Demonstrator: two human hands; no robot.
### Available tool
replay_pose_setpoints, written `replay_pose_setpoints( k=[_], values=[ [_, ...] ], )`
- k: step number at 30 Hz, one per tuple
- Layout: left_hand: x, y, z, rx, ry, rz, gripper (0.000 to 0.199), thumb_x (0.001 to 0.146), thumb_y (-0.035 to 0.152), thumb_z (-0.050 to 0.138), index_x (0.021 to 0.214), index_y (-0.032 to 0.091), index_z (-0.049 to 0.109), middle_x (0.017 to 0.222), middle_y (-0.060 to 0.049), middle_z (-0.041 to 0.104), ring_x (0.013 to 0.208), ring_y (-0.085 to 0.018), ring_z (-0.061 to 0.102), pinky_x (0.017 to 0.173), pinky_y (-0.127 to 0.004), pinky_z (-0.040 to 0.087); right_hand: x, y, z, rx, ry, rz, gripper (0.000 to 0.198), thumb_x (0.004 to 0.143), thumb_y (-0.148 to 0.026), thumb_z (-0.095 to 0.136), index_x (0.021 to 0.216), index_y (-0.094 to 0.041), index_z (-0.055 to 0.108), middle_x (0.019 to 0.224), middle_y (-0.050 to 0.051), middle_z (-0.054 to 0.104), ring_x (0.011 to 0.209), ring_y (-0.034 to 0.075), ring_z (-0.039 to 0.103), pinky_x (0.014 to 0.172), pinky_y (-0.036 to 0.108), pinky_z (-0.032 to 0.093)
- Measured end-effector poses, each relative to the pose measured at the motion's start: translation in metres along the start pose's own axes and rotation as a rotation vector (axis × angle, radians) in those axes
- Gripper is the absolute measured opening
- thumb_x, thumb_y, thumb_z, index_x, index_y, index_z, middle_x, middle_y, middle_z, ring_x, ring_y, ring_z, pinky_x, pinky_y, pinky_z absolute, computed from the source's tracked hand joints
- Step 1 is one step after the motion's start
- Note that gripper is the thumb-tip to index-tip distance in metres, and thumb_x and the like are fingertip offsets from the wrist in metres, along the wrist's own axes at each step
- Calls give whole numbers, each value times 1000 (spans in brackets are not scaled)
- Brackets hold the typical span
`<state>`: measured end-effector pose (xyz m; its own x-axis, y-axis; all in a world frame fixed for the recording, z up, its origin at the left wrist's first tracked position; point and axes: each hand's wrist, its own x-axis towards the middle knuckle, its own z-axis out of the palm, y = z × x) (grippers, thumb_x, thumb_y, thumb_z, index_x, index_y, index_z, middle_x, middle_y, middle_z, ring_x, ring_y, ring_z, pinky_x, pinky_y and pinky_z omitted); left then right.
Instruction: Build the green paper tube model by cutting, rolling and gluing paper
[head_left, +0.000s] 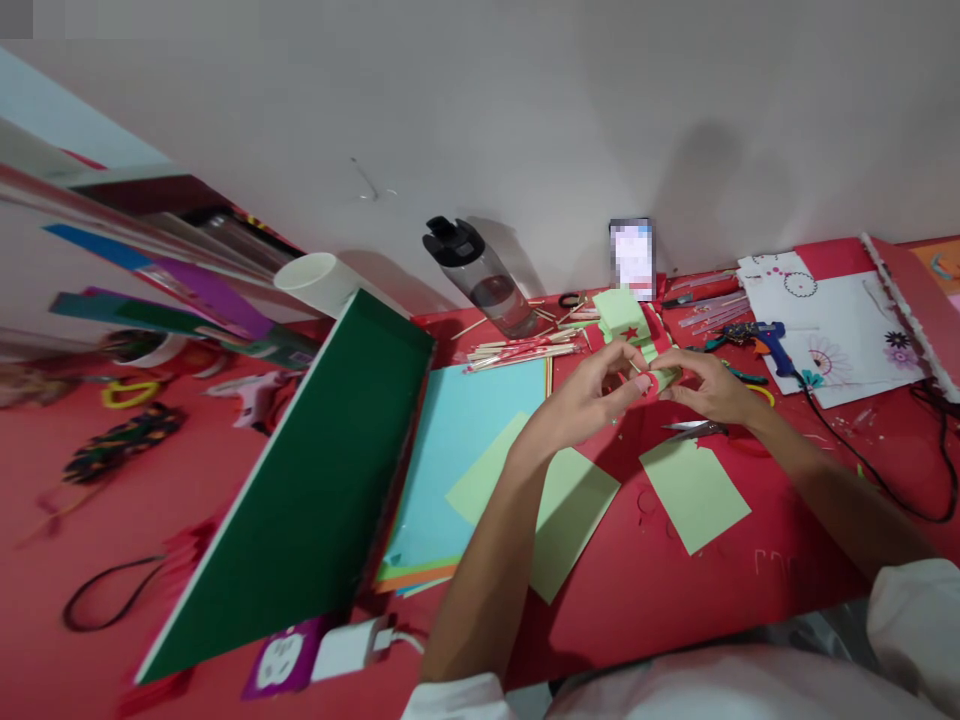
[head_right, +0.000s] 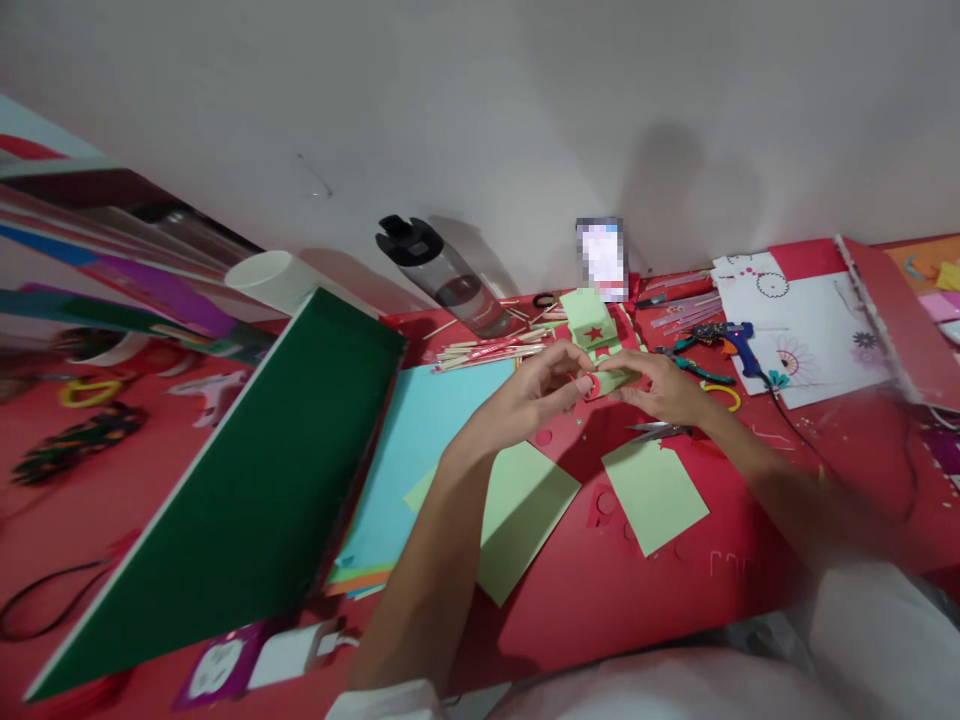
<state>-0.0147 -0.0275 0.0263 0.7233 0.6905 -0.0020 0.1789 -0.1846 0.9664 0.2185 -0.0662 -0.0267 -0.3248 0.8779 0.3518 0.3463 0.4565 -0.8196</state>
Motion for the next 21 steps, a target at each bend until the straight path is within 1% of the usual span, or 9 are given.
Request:
replay_pose_setpoints(
  k=[3, 9, 12, 15, 21],
  values=[
    [-1, 1, 0, -2, -1, -9, 24, 98, 45, 64, 105, 23, 56, 89, -2, 59, 71, -14, 54, 62, -28, 46, 0, 0, 0, -6, -4, 7, 23, 94, -34, 72, 114, -23, 73, 106, 6, 76, 96, 21, 71, 88, 36, 56],
    [-1, 1, -3, -10, -29, 0, 11, 100, 31, 54, 108, 23, 54, 84, 1, 55, 66, -14, 52, 62, -28, 45, 0, 1, -1, -2, -10, 13, 24, 94, -36, 73, 114, -23, 73, 109, 6, 76, 95, 21, 71, 86, 35, 57],
    [-1, 0, -4, -4, -30, 11, 9, 99, 28, 51, 107, 23, 53, 81, 2, 54, 65, -14, 54, 64, -29, 45, 0, 2, -1, -1, -11, 21, 25, 94, -35, 73, 116, -24, 73, 107, 6, 76, 95, 21, 71, 87, 36, 57],
    [-1, 1, -3, -7, -23, -1, 11, 101, 31, 49, 107, 23, 54, 82, 1, 55, 67, -15, 55, 66, -30, 45, 0, 3, 0, 8, -12, 29, 25, 94, -34, 72, 117, -24, 73, 107, 6, 76, 96, 21, 72, 88, 36, 57],
    [-1, 1, -2, -31, -21, -12, 23, 104, 46, 55, 107, 23, 54, 86, 0, 58, 69, -15, 54, 66, -30, 46, 0, 2, -1, 17, -17, 5, 25, 95, -34, 73, 117, -24, 73, 112, 6, 77, 96, 21, 72, 89, 36, 56]
  ],
)
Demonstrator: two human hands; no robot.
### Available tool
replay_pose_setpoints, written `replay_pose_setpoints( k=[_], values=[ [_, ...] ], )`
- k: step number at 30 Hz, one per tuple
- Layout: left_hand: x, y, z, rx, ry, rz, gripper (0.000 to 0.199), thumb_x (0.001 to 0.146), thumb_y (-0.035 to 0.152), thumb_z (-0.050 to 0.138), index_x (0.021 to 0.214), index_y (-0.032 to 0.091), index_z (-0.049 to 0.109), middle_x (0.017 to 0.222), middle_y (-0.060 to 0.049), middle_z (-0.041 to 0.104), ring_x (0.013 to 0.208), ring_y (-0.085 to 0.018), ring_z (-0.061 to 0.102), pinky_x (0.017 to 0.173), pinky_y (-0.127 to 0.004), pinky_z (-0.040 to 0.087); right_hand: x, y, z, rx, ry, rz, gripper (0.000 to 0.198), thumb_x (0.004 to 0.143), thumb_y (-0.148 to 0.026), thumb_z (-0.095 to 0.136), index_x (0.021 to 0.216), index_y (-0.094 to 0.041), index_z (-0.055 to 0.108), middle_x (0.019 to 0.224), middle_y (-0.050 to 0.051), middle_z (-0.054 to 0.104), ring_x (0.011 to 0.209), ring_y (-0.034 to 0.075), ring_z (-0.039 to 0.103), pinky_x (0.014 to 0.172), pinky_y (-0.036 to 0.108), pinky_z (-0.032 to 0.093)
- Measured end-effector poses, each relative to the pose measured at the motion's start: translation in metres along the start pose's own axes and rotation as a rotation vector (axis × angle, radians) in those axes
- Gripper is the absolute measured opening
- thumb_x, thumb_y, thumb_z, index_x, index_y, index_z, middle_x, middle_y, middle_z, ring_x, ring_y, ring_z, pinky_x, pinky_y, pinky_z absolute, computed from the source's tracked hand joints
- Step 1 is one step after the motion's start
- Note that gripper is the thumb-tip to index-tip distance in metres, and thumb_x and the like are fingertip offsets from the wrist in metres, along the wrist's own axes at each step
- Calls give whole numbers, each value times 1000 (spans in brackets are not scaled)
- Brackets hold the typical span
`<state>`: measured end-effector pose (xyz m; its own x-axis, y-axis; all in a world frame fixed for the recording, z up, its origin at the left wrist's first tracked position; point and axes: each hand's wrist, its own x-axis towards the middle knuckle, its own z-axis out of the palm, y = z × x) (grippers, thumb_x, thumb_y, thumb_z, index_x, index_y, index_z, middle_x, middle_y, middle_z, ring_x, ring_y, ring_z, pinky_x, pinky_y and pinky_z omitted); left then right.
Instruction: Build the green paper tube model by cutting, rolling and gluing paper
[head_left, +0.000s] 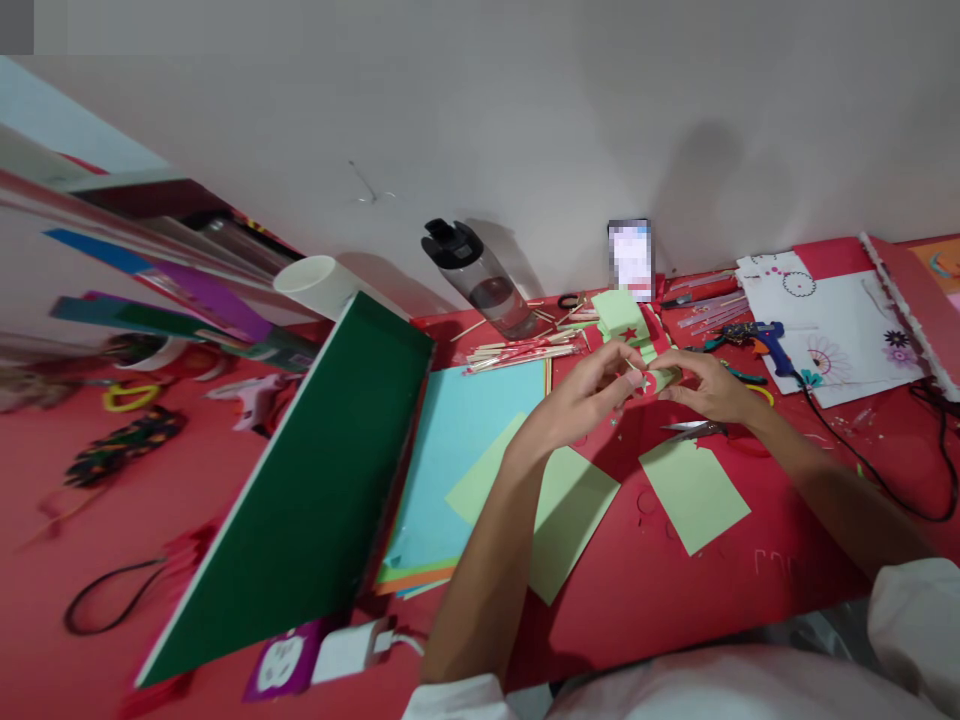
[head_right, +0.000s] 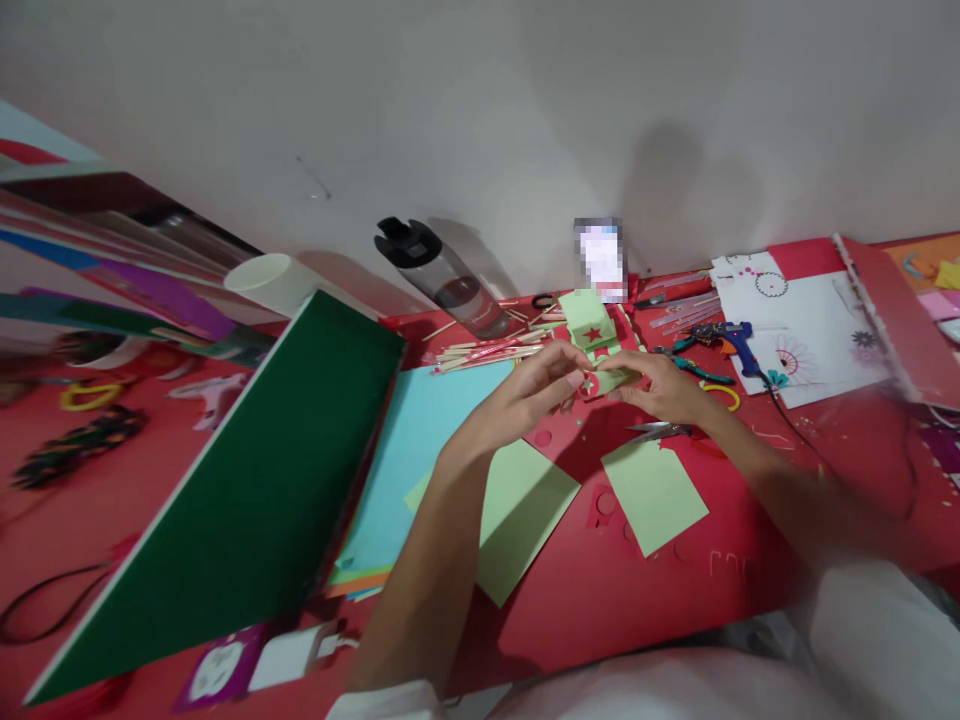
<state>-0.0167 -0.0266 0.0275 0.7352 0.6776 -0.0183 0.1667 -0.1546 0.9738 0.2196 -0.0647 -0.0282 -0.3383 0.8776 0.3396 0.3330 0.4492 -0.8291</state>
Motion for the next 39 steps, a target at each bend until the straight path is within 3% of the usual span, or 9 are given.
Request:
replay_pose_setpoints(
  k=[5, 12, 20, 25, 28, 31, 39],
  values=[
    [0, -1, -1, -17, -1, -13, 24, 100, 45, 63, 107, 23, 55, 82, 1, 55, 65, -14, 51, 61, -28, 44, -1, 0, -1, -21, -1, 8, 26, 94, -36, 74, 117, -23, 74, 113, 7, 77, 97, 22, 72, 88, 36, 56],
    [1, -4, -4, -40, -7, -6, 18, 91, 22, 60, 108, 22, 54, 90, 1, 58, 65, -11, 54, 61, -26, 45, 0, 3, -2, -14, 3, 18, 27, 94, -30, 72, 120, -24, 73, 115, 7, 78, 102, 23, 72, 91, 37, 56],
    [9, -16, -4, -20, 201, 3, 23, 87, 28, 71, 102, 22, 55, 82, 0, 68, 72, -15, 64, 60, -24, 44, 1, 5, -6, -3, 30, 8, 27, 93, -30, 74, 119, -24, 73, 117, 7, 78, 105, 24, 72, 93, 39, 56],
    [9, -16, -6, 29, 257, 3, 32, 81, 31, 81, 100, 22, 57, 77, 1, 69, 67, -14, 63, 59, -24, 42, 1, 7, -8, -11, 34, 22, 26, 93, -27, 73, 118, -24, 72, 117, 7, 77, 103, 24, 72, 92, 41, 58],
    [7, -10, -4, 38, 219, 4, 26, 89, 42, 74, 95, 21, 59, 70, 2, 65, 61, -12, 59, 58, -24, 41, 1, 7, -7, -31, 34, 20, 26, 93, -26, 72, 119, -24, 71, 118, 7, 76, 103, 24, 72, 92, 41, 57],
    [6, -5, -1, 70, 113, 13, 33, 95, 49, 67, 83, 19, 61, 69, 1, 64, 62, -12, 56, 58, -25, 41, 0, 6, -6, -42, 34, 9, 26, 93, -23, 71, 119, -25, 71, 119, 7, 76, 103, 24, 72, 92, 40, 57],
    [7, -6, 0, 5, 36, -37, 37, 95, 51, 68, 78, 18, 62, 68, 1, 64, 59, -10, 51, 58, -24, 42, 1, 5, -4, -37, 27, 7, 22, 93, -27, 72, 115, -23, 72, 109, 6, 76, 100, 23, 71, 90, 37, 56]
  ],
)
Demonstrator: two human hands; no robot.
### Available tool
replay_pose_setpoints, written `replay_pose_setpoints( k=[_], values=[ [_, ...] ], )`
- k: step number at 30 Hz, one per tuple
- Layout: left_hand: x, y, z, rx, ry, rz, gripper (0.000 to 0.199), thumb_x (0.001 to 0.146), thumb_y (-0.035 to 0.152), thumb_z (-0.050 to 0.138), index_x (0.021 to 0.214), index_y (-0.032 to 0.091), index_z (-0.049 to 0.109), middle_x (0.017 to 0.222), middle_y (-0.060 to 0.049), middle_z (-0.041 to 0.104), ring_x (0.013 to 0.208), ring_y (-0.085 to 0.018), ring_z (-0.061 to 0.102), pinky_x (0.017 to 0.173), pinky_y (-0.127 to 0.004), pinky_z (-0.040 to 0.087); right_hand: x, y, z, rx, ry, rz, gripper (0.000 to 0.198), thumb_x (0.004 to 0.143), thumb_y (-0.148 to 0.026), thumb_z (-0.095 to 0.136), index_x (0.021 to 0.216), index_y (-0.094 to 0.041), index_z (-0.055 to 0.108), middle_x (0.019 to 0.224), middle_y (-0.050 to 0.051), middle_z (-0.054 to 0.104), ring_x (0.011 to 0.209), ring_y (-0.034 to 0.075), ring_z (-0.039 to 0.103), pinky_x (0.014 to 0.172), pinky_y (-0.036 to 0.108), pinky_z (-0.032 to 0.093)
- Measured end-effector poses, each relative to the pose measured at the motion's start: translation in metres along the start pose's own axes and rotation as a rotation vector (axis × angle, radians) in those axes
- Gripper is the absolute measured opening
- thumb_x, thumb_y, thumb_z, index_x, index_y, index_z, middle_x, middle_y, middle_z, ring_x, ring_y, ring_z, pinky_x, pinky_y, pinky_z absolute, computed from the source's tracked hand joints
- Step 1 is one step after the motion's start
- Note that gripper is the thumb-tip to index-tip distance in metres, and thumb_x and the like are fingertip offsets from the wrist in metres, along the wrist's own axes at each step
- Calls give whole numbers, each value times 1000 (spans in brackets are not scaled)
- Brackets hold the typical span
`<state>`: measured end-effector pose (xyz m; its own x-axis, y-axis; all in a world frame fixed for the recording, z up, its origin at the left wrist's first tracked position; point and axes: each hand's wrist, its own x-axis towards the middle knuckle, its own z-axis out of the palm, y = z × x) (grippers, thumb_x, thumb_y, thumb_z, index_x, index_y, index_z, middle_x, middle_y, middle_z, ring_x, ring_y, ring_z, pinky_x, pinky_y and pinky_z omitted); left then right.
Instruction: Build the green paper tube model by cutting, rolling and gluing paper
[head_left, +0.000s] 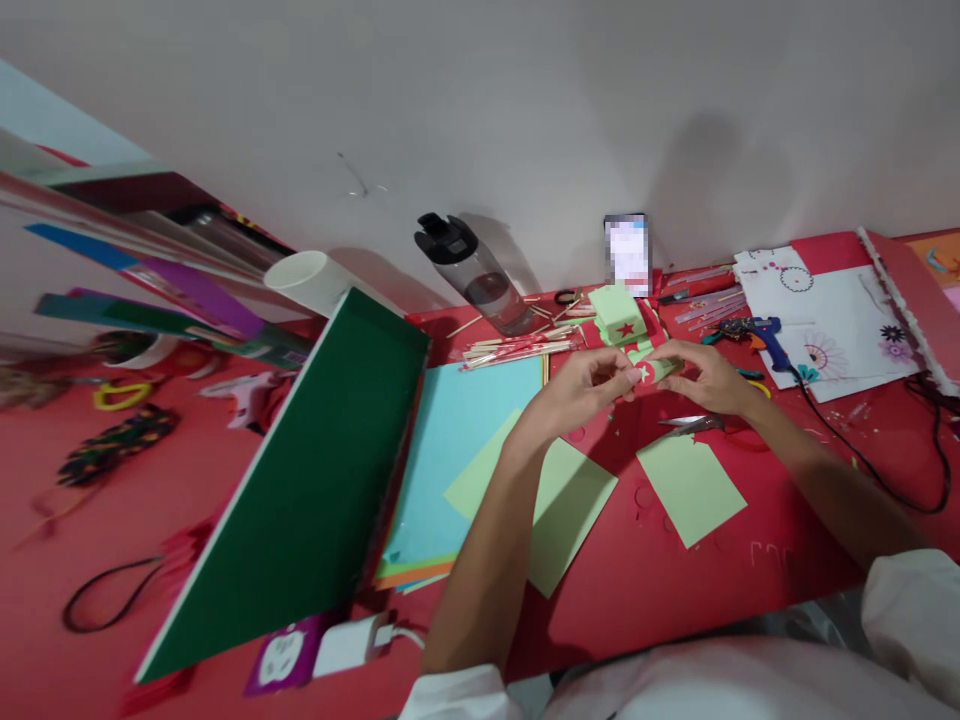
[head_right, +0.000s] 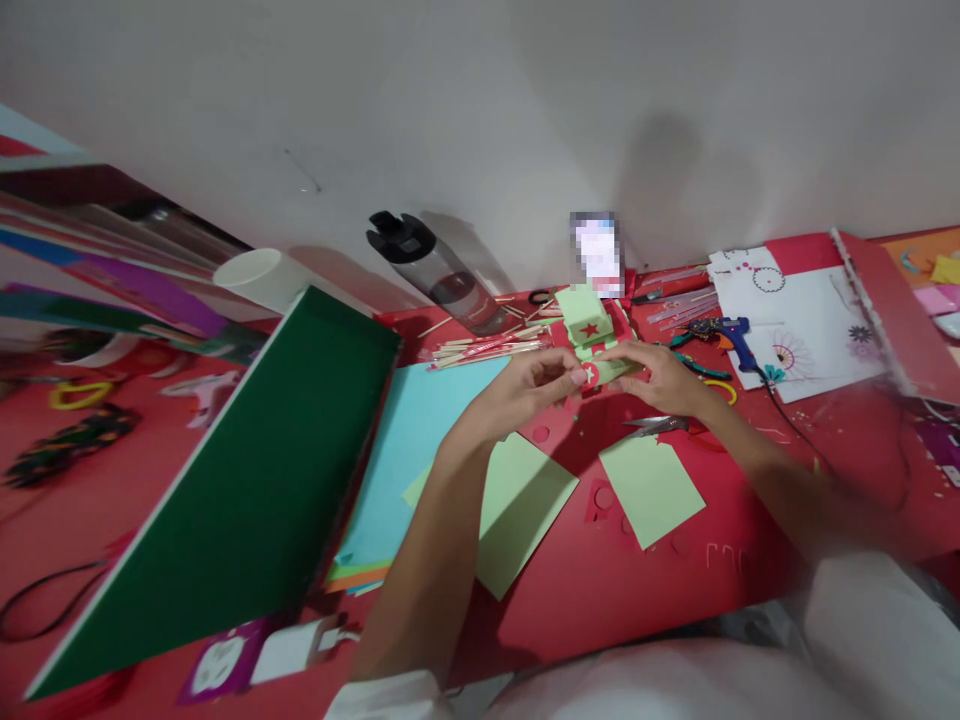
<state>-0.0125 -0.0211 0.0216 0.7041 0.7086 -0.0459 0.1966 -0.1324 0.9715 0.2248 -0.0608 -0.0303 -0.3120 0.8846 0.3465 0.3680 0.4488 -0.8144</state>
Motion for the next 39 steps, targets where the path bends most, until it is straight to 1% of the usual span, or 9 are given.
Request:
replay_pose_setpoints(
  k=[6, 11, 20, 27, 30, 33, 36, 39],
  values=[
    [1, 0, 0, 18, 4, -18, 31, 96, 44, 64, 80, 18, 63, 69, 1, 65, 61, -11, 52, 59, -25, 43, 0, 1, -1, 2, -14, -2, 22, 93, -25, 71, 116, -23, 72, 112, 6, 76, 101, 23, 71, 90, 37, 56],
    [3, -3, 2, 102, 38, -20, 24, 95, 36, 60, 80, 18, 63, 71, 0, 66, 62, -12, 54, 59, -25, 43, -1, 3, -3, -83, -26, -11, 24, 94, -23, 69, 118, -24, 70, 120, 7, 76, 107, 25, 70, 96, 41, 54],
    [4, -8, 3, 174, 70, -40, 13, 88, 25, 56, 77, 19, 59, 72, 1, 67, 67, -14, 59, 63, -26, 43, 0, 2, -2, -145, -52, 26, 22, 96, -26, 68, 118, -24, 69, 117, 8, 74, 107, 25, 69, 98, 43, 52],
    [3, -9, 3, 198, 90, -29, 12, 87, 23, 53, 78, 19, 59, 74, 1, 67, 69, -14, 61, 65, -26, 44, 0, 2, -5, -112, -31, -7, 23, 95, -23, 68, 118, -26, 70, 117, 7, 75, 107, 25, 70, 97, 44, 54],
    [2, -11, -1, 245, 126, -36, 11, 87, 24, 56, 81, 19, 63, 79, 0, 70, 72, -15, 63, 68, -27, 45, 0, 2, -7, -100, -19, -11, 24, 95, -24, 68, 118, -26, 70, 119, 7, 75, 108, 25, 70, 97, 43, 55],
    [2, -12, -4, 277, 139, -35, 11, 87, 26, 61, 85, 19, 67, 82, -2, 72, 73, -15, 64, 68, -27, 46, 0, 4, -8, -99, -13, -4, 23, 95, -25, 69, 118, -25, 70, 116, 7, 75, 105, 25, 71, 95, 43, 55],
    [2, -12, -6, 286, 139, -28, 14, 88, 31, 64, 85, 18, 68, 80, -2, 71, 71, -15, 63, 65, -27, 45, 0, 6, -8, -101, -12, 4, 24, 94, -26, 69, 118, -25, 70, 115, 7, 76, 103, 25, 71, 94, 42, 55],
    [2, -10, -5, 279, 135, -18, 24, 93, 39, 64, 82, 18, 67, 77, -2, 70, 69, -15, 61, 64, -27, 44, 0, 5, -8, -104, -18, -5, 23, 95, -25, 69, 118, -24, 70, 115, 7, 76, 104, 25, 71, 95, 42, 55]
  ],
)
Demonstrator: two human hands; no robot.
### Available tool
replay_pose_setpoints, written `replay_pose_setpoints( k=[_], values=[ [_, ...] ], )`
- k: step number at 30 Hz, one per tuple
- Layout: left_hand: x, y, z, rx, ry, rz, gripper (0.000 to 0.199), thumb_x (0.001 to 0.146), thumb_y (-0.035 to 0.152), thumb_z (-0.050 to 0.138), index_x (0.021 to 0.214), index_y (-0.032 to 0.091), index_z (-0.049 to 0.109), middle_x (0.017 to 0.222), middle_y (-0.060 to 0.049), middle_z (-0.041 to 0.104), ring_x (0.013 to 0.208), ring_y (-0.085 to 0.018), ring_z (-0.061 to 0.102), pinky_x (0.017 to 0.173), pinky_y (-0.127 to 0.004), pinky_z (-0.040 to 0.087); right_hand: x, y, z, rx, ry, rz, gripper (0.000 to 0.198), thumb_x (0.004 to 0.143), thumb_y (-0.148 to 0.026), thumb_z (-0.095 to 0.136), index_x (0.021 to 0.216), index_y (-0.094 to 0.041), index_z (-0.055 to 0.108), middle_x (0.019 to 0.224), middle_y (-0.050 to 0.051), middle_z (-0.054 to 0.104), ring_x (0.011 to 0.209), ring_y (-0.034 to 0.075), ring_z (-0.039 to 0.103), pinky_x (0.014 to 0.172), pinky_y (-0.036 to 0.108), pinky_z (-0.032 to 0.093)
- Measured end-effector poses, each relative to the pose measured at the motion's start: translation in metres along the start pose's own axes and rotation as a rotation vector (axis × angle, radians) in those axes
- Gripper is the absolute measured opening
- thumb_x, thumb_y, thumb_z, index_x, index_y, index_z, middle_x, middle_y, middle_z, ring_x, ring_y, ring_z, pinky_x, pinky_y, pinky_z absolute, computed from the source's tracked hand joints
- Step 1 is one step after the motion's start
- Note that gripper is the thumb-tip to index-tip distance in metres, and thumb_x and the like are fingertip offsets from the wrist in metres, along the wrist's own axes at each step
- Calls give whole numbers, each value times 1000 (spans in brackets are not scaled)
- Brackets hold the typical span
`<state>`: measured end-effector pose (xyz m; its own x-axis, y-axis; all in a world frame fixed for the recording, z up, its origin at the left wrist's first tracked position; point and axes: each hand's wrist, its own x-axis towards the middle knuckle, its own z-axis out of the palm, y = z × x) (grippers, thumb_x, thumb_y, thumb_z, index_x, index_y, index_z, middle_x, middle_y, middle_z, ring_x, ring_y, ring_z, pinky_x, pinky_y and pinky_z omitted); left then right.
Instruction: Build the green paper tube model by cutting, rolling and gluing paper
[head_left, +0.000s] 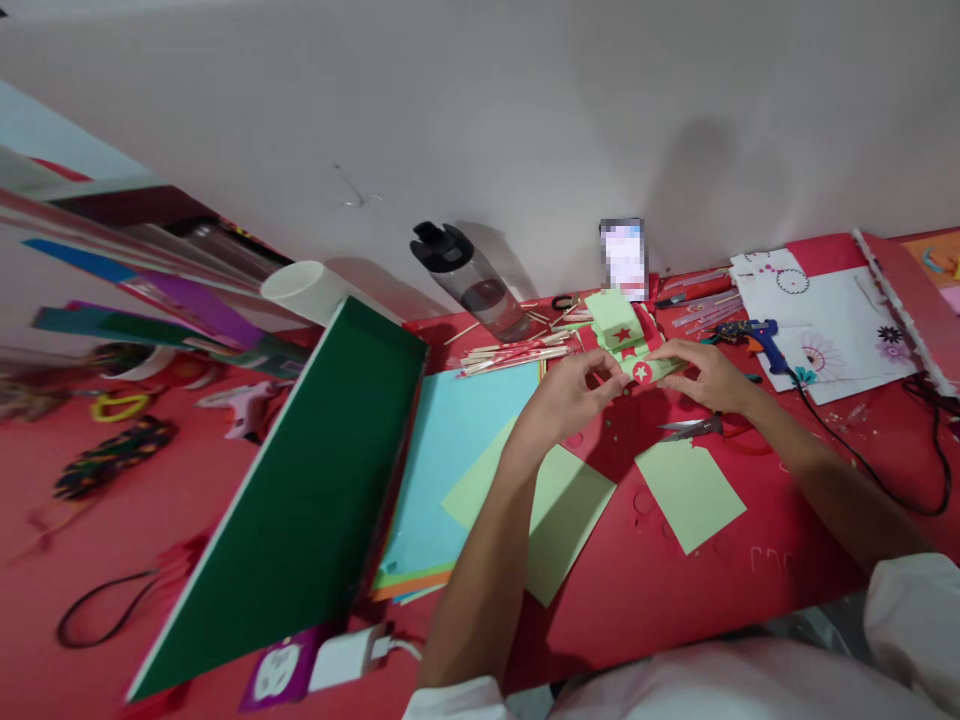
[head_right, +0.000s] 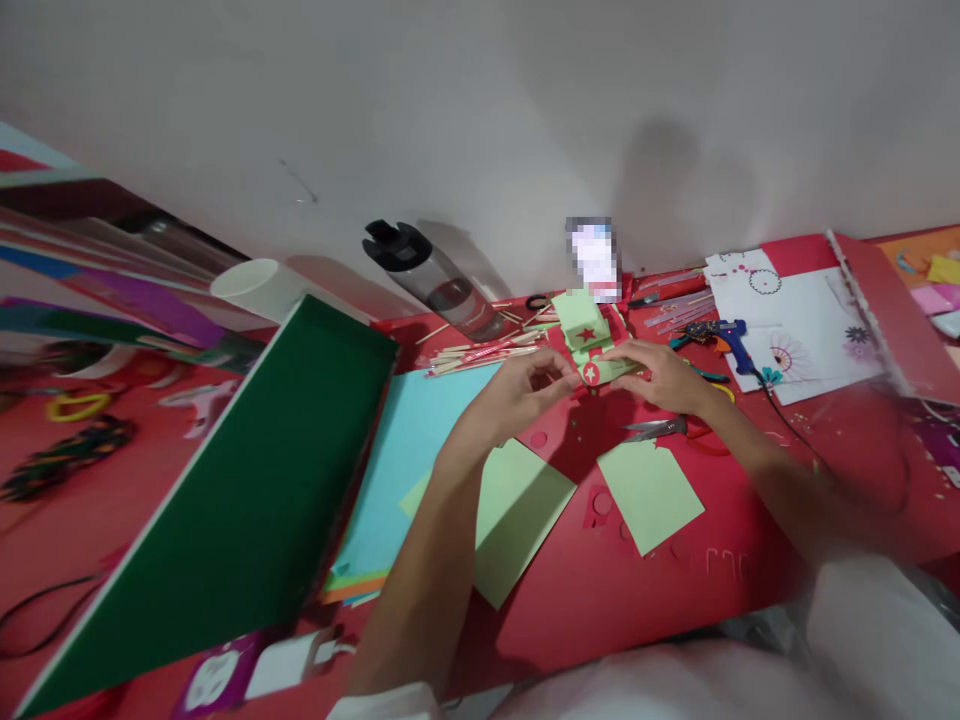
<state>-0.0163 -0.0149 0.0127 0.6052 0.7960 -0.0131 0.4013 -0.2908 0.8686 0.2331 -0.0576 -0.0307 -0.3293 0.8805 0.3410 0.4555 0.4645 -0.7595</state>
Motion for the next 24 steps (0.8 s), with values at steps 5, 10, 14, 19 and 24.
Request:
replay_pose_setpoints(
  k=[5, 10, 14, 19, 24],
  values=[
    [2, 4, 4, -126, -76, 16, 39, 97, 53, 61, 79, 19, 64, 73, -1, 68, 65, -14, 59, 63, -27, 46, 1, -5, 1, 3, -14, -11, 23, 95, -23, 69, 118, -25, 70, 115, 7, 76, 104, 24, 70, 95, 42, 54],
    [2, 5, 5, -224, -135, 19, 36, 96, 52, 63, 81, 19, 62, 73, -1, 67, 62, -13, 56, 60, -26, 46, 1, -6, 0, -5, -24, -33, 24, 96, -24, 69, 119, -25, 70, 116, 7, 76, 105, 25, 71, 97, 43, 54],
    [2, 2, 4, -218, -133, 11, 24, 96, 39, 60, 82, 20, 61, 74, 0, 68, 64, -13, 58, 62, -25, 47, 0, -4, 0, -21, -23, -37, 24, 96, -23, 67, 119, -26, 71, 117, 7, 76, 104, 25, 71, 97, 44, 55],
    [2, -2, 1, -176, -87, 10, 15, 93, 31, 60, 84, 19, 63, 80, -1, 69, 71, -14, 64, 65, -26, 48, 0, -3, 0, -17, -10, -10, 22, 96, -27, 69, 118, -26, 71, 115, 6, 76, 102, 24, 71, 95, 43, 55],
    [0, 2, -1, -155, -134, 24, 25, 98, 42, 61, 88, 19, 67, 82, -2, 70, 74, -15, 64, 67, -26, 48, 0, -3, -1, -6, 1, -17, 23, 95, -24, 68, 118, -25, 70, 114, 6, 75, 102, 24, 71, 95, 43, 55]
  ],
)
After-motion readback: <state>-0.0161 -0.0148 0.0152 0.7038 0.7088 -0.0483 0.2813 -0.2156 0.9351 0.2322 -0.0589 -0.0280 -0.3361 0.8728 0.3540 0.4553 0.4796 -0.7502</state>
